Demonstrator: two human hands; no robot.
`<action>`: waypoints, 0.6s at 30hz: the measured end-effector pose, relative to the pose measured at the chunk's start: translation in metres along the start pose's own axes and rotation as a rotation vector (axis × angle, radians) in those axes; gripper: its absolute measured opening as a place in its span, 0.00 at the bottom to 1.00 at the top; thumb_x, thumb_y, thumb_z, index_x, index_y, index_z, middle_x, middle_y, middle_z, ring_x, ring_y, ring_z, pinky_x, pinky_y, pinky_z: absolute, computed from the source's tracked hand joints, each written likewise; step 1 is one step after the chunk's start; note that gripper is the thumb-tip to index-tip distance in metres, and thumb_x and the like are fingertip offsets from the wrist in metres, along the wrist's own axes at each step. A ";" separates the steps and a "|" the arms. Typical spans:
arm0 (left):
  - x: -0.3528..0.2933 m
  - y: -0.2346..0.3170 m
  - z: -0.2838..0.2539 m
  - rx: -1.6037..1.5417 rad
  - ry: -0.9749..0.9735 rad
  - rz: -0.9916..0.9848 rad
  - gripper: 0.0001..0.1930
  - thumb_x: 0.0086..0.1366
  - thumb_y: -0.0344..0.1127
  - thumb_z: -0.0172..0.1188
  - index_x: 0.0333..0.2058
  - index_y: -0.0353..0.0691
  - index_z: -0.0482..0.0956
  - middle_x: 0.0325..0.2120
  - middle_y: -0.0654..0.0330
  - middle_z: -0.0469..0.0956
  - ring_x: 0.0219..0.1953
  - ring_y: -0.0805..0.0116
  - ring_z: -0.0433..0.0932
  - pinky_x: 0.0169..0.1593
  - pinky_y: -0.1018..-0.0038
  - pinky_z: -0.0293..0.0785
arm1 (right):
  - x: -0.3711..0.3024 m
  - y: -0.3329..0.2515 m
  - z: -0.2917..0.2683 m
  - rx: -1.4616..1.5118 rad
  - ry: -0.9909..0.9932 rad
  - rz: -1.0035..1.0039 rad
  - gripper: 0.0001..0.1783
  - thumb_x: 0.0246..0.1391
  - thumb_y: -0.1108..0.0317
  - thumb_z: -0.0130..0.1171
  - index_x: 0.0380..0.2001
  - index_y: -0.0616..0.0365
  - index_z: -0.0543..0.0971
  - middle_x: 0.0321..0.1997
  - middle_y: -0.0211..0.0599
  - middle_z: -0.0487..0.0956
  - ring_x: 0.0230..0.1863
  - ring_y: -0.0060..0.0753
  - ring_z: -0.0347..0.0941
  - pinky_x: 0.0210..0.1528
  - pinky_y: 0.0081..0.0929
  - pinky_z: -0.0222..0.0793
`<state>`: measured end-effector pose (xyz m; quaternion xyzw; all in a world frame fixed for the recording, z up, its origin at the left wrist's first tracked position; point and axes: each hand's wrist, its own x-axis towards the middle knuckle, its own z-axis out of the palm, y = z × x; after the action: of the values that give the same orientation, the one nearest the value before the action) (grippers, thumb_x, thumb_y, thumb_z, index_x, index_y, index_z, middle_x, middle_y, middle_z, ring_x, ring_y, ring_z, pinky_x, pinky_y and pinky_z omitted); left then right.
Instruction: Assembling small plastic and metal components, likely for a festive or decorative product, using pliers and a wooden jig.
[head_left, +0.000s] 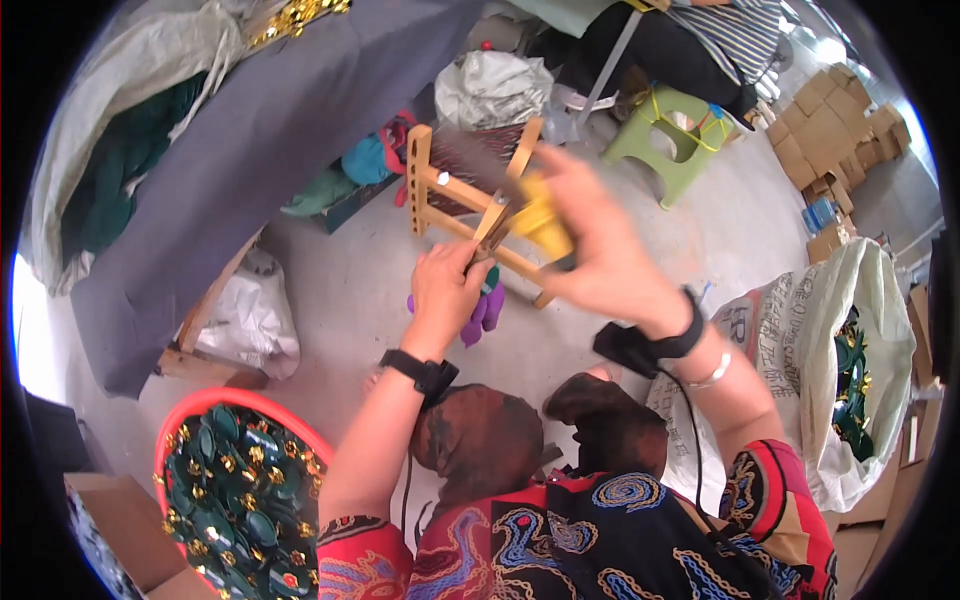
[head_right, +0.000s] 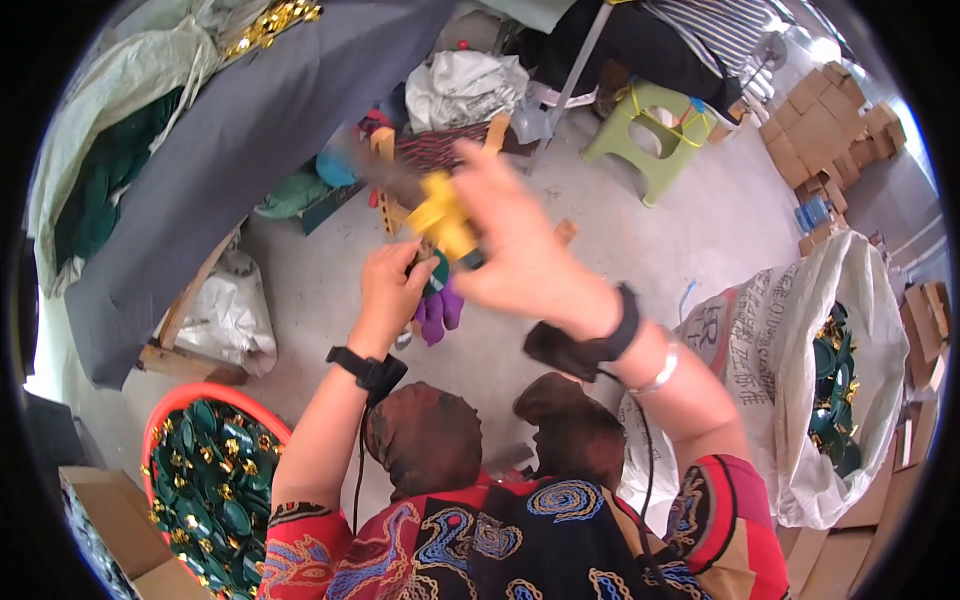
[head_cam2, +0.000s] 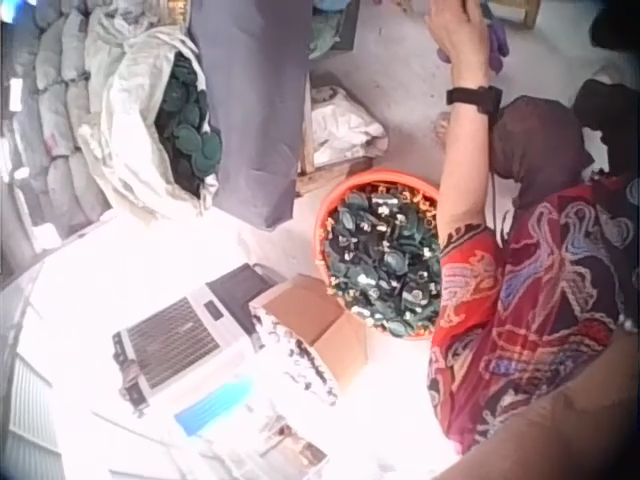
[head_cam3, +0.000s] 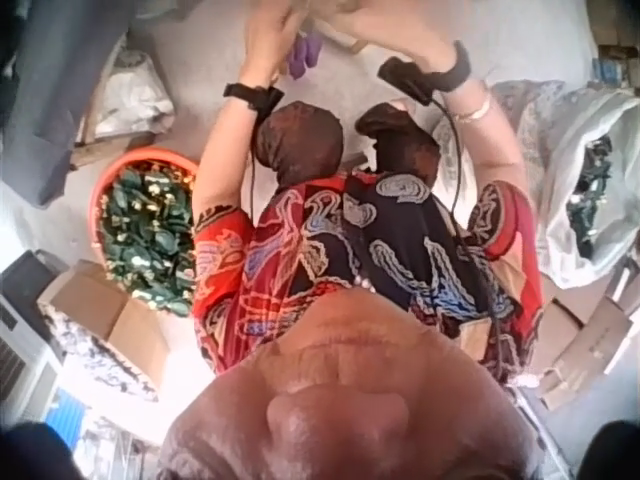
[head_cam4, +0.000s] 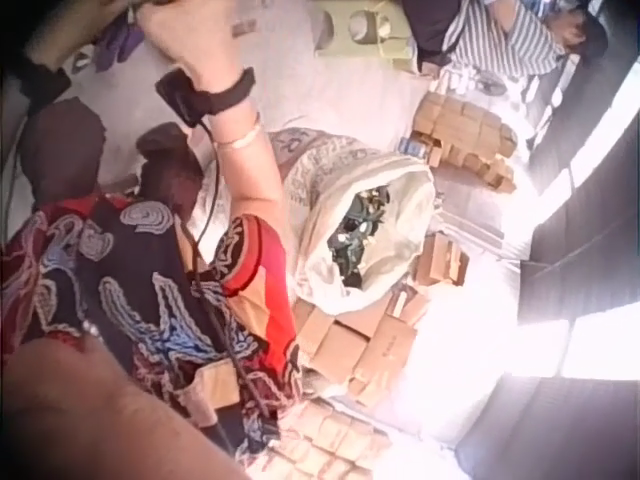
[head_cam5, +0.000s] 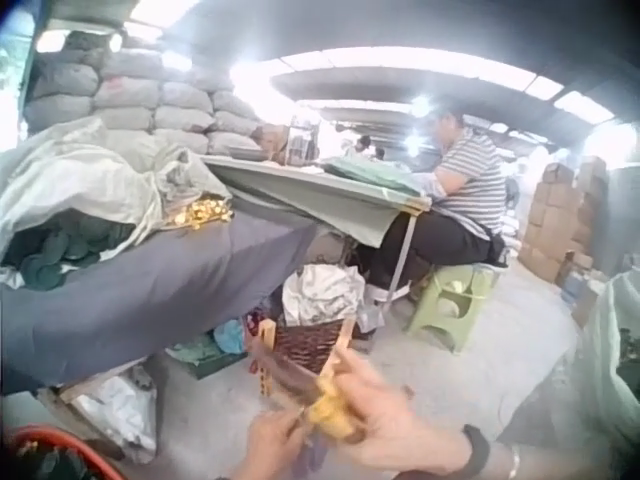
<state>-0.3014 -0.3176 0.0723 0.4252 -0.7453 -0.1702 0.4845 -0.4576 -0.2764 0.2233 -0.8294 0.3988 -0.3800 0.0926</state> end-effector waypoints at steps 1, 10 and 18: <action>-0.001 -0.004 0.003 0.050 -0.016 0.028 0.08 0.51 0.34 0.62 0.31 0.40 0.78 0.28 0.55 0.78 0.33 0.53 0.74 0.35 0.60 0.67 | 0.000 0.008 0.015 0.001 -0.045 -0.020 0.27 0.30 0.77 0.57 0.42 0.63 0.69 0.49 0.49 0.65 0.49 0.45 0.65 0.49 0.35 0.65; 0.014 0.043 -0.063 -0.423 0.026 -0.509 0.05 0.59 0.30 0.58 0.31 0.35 0.77 0.23 0.67 0.75 0.25 0.81 0.71 0.27 0.82 0.66 | -0.059 0.012 0.000 0.107 0.590 0.373 0.28 0.30 0.71 0.61 0.40 0.69 0.67 0.43 0.50 0.64 0.47 0.49 0.63 0.49 0.31 0.63; 0.120 0.351 0.033 -1.053 -0.887 -0.038 0.16 0.65 0.40 0.53 0.44 0.31 0.72 0.35 0.59 0.73 0.35 0.71 0.75 0.33 0.73 0.74 | -0.130 0.006 0.029 0.436 0.419 0.371 0.24 0.37 0.64 0.64 0.36 0.66 0.68 0.39 0.53 0.66 0.40 0.51 0.66 0.48 0.43 0.62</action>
<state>-0.5148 -0.2149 0.3591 0.0365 -0.6836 -0.6761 0.2724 -0.4916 -0.1899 0.1283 -0.6077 0.4625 -0.5948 0.2512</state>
